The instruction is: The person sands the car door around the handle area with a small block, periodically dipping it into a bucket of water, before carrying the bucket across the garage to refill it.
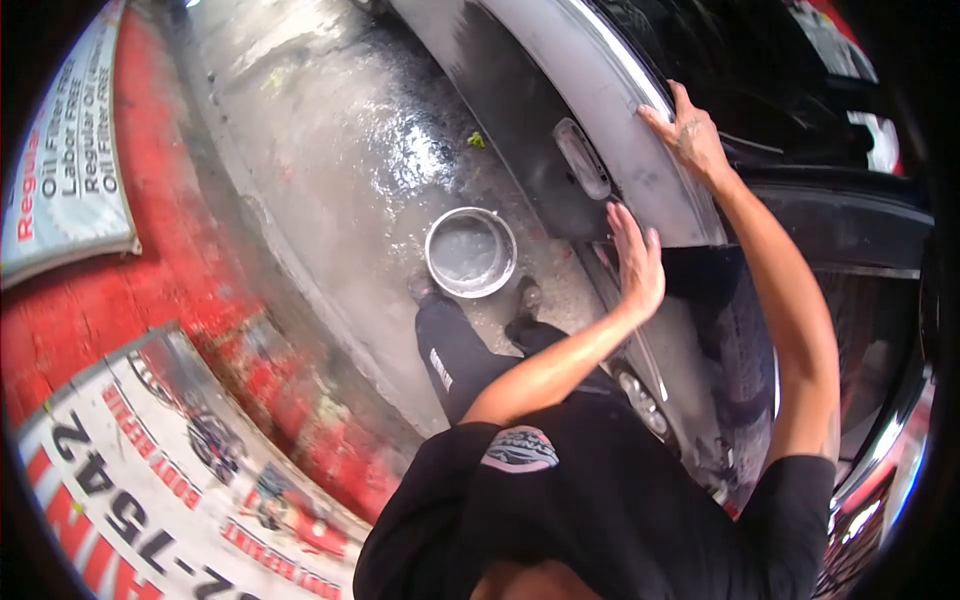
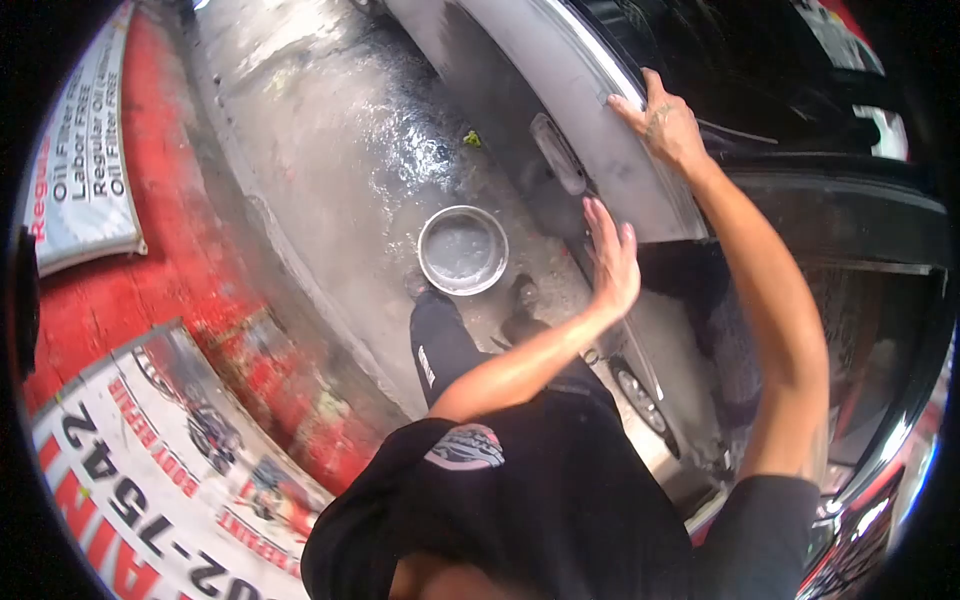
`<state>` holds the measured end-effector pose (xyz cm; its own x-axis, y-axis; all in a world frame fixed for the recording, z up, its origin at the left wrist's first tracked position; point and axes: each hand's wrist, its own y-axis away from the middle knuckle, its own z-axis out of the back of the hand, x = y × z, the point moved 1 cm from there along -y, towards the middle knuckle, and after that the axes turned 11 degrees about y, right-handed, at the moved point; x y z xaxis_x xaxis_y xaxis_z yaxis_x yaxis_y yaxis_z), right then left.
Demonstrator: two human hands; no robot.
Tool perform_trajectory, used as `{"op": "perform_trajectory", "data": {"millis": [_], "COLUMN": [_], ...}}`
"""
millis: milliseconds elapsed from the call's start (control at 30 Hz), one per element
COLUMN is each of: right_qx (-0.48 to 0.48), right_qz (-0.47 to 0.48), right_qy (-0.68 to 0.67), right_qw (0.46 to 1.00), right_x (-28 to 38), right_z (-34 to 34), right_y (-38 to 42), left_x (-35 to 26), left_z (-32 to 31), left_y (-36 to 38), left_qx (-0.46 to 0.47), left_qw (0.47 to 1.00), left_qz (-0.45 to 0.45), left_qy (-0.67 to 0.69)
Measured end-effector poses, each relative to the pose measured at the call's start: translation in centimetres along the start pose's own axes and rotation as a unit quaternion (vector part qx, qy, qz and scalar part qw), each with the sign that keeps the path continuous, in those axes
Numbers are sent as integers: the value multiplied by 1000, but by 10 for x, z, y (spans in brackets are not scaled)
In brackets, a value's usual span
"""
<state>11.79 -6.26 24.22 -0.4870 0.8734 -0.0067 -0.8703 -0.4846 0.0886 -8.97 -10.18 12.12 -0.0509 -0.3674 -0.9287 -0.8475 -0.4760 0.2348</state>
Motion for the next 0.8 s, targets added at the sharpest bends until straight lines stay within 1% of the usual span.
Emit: {"op": "perform_trajectory", "data": {"millis": [33,67,100,133,167,233,300,333,367,400,433,467,500,567,600,633,700,733,767,800], "right_qx": [0,-53,-51,-42,-27,-62,-39,-43,-54,-60,-54,-44,-37,-37,-49,-60,-56,-59,-60,-54], "right_qz": [-20,2,10,-5,-22,-4,5,20,14,2,4,-2,-4,1,2,1,11,8,3,10], "right_qy": [20,16,14,25,38,44,44,44,59,72,70,69,71,75,68,63,80,82,83,81], "right_qw": [1000,998,999,999,999,997,998,998,997,996,996,997,997,996,996,996,995,995,995,995], "right_x": [2,2,1,0,-1,-6,-2,-1,0,1,0,-2,-2,1,1,0,3,6,6,5], "right_z": [-1,-5,-7,-6,-8,-2,3,3,2,-2,-5,-6,-6,0,-1,-2,-2,-3,-5,-5], "right_y": [-1,3,1,-3,1,2,5,4,5,7,6,5,4,-2,1,5,2,2,7,6], "left_x": [0,6,13,28,35,77,93,92,64,39,28,26,33,48,47,42,43,46,49,49], "left_z": [-12,-16,-16,-19,-16,2,19,5,-12,-25,-31,-26,-20,-3,9,11,-7,-18,-20,-17], "left_y": [8,9,6,2,-5,-43,-64,-62,-39,-10,10,12,8,-36,-55,-58,-19,12,36,31], "left_qx": [-24,-41,-54,-74,-93,-114,-114,-138,-141,-119,-95,-93,-102,-104,-92,-87,-105,-102,-66,-72], "left_qw": [999,998,996,993,991,985,987,985,988,991,991,990,990,990,992,992,980,978,985,983], "left_qz": [-27,-47,-69,-90,-98,-48,22,26,6,-44,-88,-102,-97,-93,-75,-66,-138,-162,-136,-150], "left_qy": [8,6,0,-17,2,117,108,101,64,47,27,20,23,11,-29,-70,-96,-85,-78,-77]}}
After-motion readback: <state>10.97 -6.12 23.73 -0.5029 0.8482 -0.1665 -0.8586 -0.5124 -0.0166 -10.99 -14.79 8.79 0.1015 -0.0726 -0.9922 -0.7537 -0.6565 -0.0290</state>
